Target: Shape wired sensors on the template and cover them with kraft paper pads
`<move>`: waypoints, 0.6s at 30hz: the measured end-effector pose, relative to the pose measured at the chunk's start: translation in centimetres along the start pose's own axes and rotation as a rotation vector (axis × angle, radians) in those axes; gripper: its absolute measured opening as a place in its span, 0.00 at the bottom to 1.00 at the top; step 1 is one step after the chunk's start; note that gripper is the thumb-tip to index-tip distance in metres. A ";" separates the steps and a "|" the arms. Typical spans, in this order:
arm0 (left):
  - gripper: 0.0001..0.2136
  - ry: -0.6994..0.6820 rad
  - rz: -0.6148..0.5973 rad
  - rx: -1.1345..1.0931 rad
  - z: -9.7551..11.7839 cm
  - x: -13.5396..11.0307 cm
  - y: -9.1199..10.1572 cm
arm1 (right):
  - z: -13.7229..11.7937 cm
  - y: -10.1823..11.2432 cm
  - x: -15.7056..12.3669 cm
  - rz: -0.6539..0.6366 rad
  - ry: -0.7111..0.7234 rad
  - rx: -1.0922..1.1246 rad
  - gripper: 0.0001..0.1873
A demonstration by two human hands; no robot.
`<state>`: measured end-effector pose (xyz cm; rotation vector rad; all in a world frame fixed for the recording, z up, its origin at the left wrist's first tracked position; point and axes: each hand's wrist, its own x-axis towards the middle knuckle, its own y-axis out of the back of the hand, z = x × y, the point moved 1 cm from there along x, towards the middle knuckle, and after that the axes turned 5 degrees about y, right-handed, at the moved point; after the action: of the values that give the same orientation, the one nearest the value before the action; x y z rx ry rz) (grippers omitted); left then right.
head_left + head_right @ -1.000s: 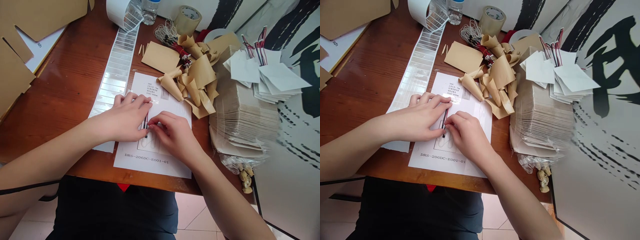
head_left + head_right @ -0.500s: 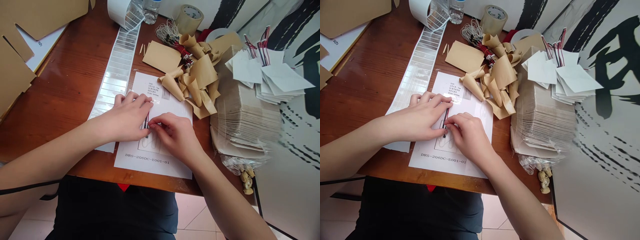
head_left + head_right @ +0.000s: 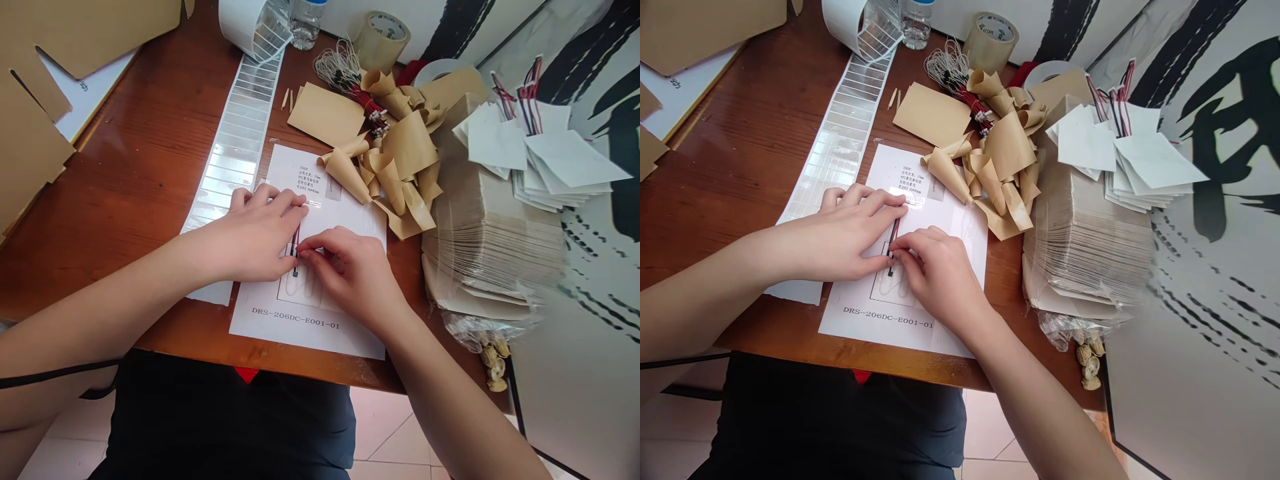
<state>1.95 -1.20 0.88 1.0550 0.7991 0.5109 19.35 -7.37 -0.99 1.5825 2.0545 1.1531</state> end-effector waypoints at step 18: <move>0.32 0.063 0.095 -0.045 0.6 0.3 -0.4 | 0.0 0.3 0.1 -0.023 0.018 -0.068 0.12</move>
<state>2.60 -1.53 0.62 1.0426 0.7918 0.6428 19.53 -7.27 -0.75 1.5182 2.0176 1.2198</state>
